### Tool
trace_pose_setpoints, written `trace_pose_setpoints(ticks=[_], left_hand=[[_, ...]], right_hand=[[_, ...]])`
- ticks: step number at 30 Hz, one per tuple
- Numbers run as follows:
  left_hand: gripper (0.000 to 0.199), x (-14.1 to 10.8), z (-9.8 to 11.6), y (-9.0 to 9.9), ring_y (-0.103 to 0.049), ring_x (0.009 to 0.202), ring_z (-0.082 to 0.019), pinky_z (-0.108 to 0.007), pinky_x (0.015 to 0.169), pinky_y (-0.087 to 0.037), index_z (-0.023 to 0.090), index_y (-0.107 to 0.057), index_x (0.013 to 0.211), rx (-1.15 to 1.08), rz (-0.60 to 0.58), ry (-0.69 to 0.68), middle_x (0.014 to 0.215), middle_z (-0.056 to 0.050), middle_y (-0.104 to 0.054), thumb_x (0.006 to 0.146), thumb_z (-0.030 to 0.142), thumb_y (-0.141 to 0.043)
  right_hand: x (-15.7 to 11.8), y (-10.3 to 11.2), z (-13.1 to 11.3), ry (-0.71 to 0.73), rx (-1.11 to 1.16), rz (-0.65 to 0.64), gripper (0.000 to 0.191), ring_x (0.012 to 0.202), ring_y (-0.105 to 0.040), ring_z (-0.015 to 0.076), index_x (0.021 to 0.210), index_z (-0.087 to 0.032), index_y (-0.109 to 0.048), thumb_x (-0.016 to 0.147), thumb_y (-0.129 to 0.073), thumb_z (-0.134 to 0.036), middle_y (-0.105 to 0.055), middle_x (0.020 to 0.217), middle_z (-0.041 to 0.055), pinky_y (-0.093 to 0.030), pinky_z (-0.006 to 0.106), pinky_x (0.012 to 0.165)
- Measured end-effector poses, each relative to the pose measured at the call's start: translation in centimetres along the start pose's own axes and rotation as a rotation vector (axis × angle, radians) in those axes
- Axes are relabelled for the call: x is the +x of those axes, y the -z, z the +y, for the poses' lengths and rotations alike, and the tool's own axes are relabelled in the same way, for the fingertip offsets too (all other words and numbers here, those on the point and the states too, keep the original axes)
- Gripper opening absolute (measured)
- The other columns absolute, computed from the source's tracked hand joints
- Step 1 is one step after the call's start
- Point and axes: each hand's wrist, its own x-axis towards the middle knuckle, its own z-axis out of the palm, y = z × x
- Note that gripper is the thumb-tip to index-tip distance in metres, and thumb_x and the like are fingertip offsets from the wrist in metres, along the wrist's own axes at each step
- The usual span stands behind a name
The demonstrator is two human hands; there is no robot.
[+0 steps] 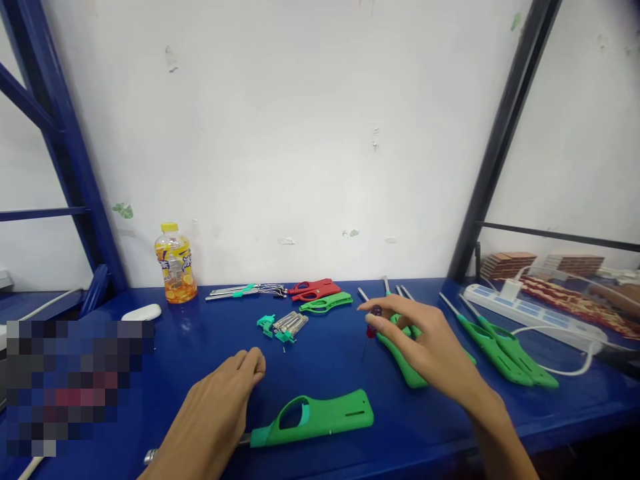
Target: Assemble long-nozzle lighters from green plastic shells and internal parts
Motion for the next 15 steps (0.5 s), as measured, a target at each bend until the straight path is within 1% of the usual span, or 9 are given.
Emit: trace_pose_setpoints(ticks=[2,3,4,6,7,9,12,13,15], left_hand=[[0.033,-0.3,1.5,0.1,-0.072,0.075,-0.018,-0.026,0.072,-0.052,0.027,-0.060,0.091,-0.097,0.035,-0.049,0.085,0.000,-0.072,0.106,0.025,-0.031],[0.032,-0.2,2.3,0.1,-0.073,0.075,-0.017,-0.025,0.073,-0.052,0.027,-0.063,0.094,-0.201,0.063,-0.079,0.086,0.001,-0.074,0.107,0.028,-0.034],[0.030,-0.1,3.2,0.2,-0.072,0.071,-0.016,-0.024,0.070,-0.053,0.027,-0.067,0.097,-0.318,0.088,-0.096,0.084,0.003,-0.074,0.106,0.030,-0.038],[0.029,0.5,5.1,0.6,-0.068,0.057,-0.013,-0.021,0.061,-0.052,0.028,-0.073,0.109,-0.521,0.076,-0.098,0.079,0.005,-0.075,0.105,0.031,-0.045],[0.029,0.9,6.1,0.8,-0.067,0.055,-0.013,-0.021,0.059,-0.052,0.027,-0.075,0.105,-0.595,0.101,-0.112,0.076,0.005,-0.075,0.104,0.031,-0.047],[0.031,1.6,7.8,1.2,-0.070,0.061,-0.013,-0.020,0.062,-0.053,0.027,-0.080,0.098,-0.685,0.137,-0.165,0.076,0.003,-0.075,0.102,0.029,-0.049],[0.028,2.2,9.8,1.2,-0.071,0.063,-0.012,-0.019,0.061,-0.054,0.026,-0.080,0.095,-0.831,0.125,-0.176,0.082,0.002,-0.079,0.100,0.024,-0.053],[0.026,2.3,10.3,1.0,-0.072,0.062,-0.012,-0.019,0.061,-0.055,0.026,-0.081,0.097,-0.871,0.115,-0.165,0.084,0.002,-0.080,0.100,0.024,-0.055],[0.021,2.3,10.8,0.6,-0.072,0.062,-0.012,-0.019,0.061,-0.055,0.027,-0.082,0.100,-0.918,0.115,-0.148,0.084,0.002,-0.080,0.100,0.027,-0.061]], right_hand=[[-0.1,0.1,0.1,-0.003,0.052,0.067,0.021,0.081,-0.075,0.0190,0.115,-0.028,-0.079,0.105,-0.066,-0.042,-0.080,0.092,0.0003,-0.059,0.028,0.072],[-0.1,0.2,0.1,0.001,0.080,0.113,0.022,0.082,-0.076,0.0196,0.117,-0.028,-0.079,0.105,-0.067,-0.041,-0.081,0.094,0.0008,-0.060,0.029,0.075],[-0.2,0.2,0.0,0.008,0.107,0.162,0.022,0.083,-0.078,0.0199,0.118,-0.028,-0.078,0.104,-0.068,-0.041,-0.081,0.096,0.0011,-0.061,0.029,0.077],[-0.4,0.5,-0.2,0.029,0.152,0.261,0.022,0.083,-0.079,0.0201,0.120,-0.029,-0.078,0.103,-0.071,-0.040,-0.082,0.097,0.0010,-0.063,0.028,0.076],[-0.6,0.6,-0.4,0.042,0.169,0.307,0.021,0.083,-0.079,0.0199,0.119,-0.029,-0.078,0.102,-0.071,-0.040,-0.082,0.095,0.0009,-0.063,0.028,0.075],[-0.9,0.9,-0.8,0.068,0.200,0.402,0.019,0.082,-0.079,0.0194,0.117,-0.029,-0.079,0.102,-0.072,-0.038,-0.082,0.095,0.0011,-0.064,0.027,0.073],[-1.4,1.3,-1.3,0.086,0.233,0.551,0.018,0.081,-0.079,0.0187,0.118,-0.029,-0.078,0.102,-0.074,-0.036,-0.082,0.096,0.0020,-0.065,0.027,0.074],[-1.5,1.4,-1.4,0.087,0.240,0.581,0.018,0.080,-0.079,0.0185,0.118,-0.028,-0.078,0.102,-0.074,-0.035,-0.081,0.095,0.0021,-0.066,0.027,0.073],[-1.6,1.4,-1.5,0.096,0.254,0.586,0.018,0.078,-0.079,0.0183,0.118,-0.028,-0.078,0.102,-0.075,-0.034,-0.081,0.094,0.0022,-0.066,0.027,0.072]])
